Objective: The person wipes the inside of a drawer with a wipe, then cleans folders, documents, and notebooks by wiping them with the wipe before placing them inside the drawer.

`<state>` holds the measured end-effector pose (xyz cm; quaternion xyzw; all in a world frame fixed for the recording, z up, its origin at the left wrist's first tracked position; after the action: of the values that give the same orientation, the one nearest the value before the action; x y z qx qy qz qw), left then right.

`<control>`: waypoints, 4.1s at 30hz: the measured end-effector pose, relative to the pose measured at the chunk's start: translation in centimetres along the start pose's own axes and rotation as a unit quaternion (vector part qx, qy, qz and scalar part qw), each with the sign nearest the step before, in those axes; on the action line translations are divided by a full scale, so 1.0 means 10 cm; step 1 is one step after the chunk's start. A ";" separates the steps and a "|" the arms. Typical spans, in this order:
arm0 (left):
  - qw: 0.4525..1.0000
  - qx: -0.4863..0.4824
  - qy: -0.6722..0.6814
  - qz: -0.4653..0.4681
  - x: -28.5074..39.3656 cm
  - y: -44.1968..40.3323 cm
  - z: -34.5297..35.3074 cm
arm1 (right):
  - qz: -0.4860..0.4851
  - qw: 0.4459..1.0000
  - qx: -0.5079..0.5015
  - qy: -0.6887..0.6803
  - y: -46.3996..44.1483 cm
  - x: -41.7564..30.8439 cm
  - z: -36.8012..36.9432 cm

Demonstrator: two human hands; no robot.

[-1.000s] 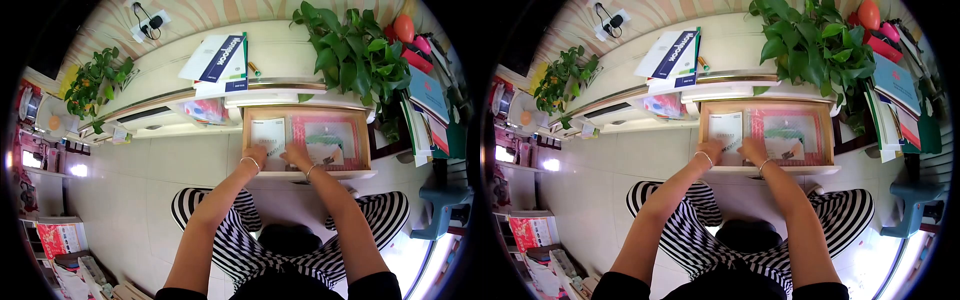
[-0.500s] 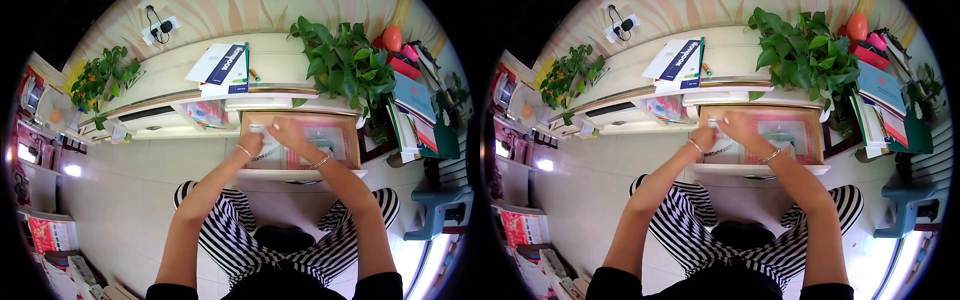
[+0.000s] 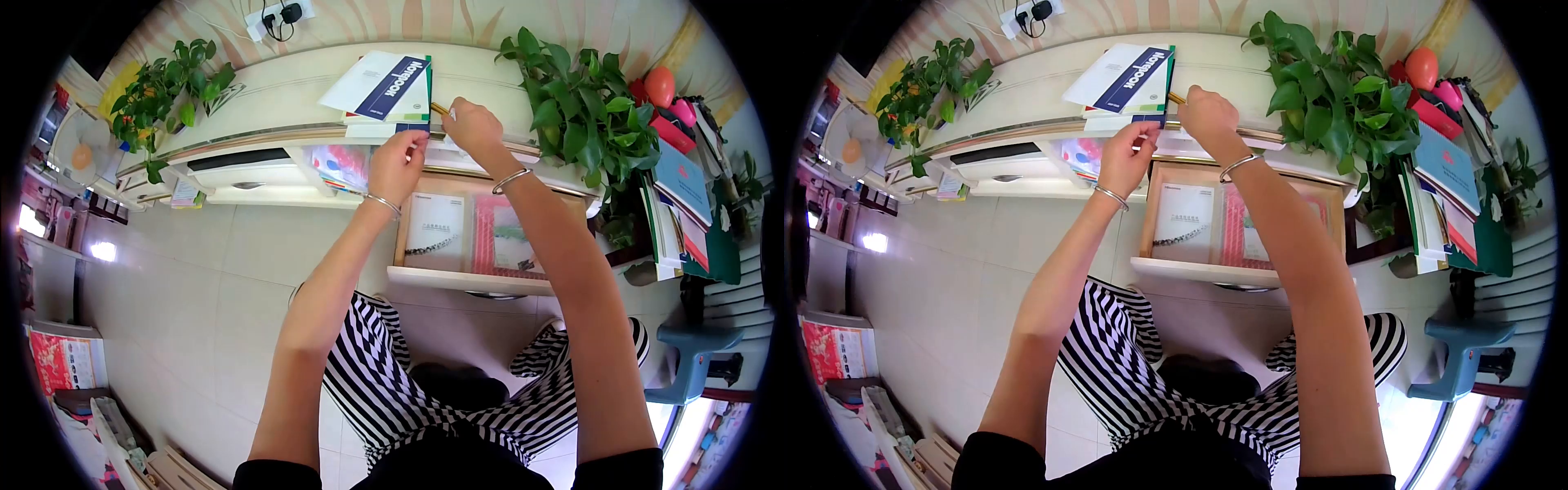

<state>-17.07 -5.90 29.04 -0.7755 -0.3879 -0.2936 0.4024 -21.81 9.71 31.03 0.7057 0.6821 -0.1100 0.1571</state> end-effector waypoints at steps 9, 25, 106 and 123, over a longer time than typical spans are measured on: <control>0.983 -0.120 -0.012 0.135 0.58 0.16 0.25 | -0.213 0.920 -0.153 -0.291 0.95 0.42 0.15; 0.853 -0.471 0.112 -0.194 -1.13 1.39 2.08 | -0.096 0.934 -0.338 -0.066 1.39 1.24 2.05; 0.677 -0.189 0.661 -0.261 1.23 2.18 1.17 | -0.353 0.919 0.177 -0.016 2.50 -0.11 0.16; 0.671 -0.121 0.683 -0.263 1.12 2.30 1.02 | -0.297 0.940 0.169 -0.011 2.32 0.31 0.20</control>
<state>9.57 -1.75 23.33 -0.2663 -0.1538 -0.8791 0.3642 1.59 11.40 29.64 0.4858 0.8303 -0.2731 0.0034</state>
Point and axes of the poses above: each hand's wrist, its own y-axis away from the middle knuckle, its own z-axis out of the palm, x = y × z, the point moved 7 cm from there along -y, towards the middle knuckle, and after that the axes turned 13 degrees about -x, right-handed, at the moved point
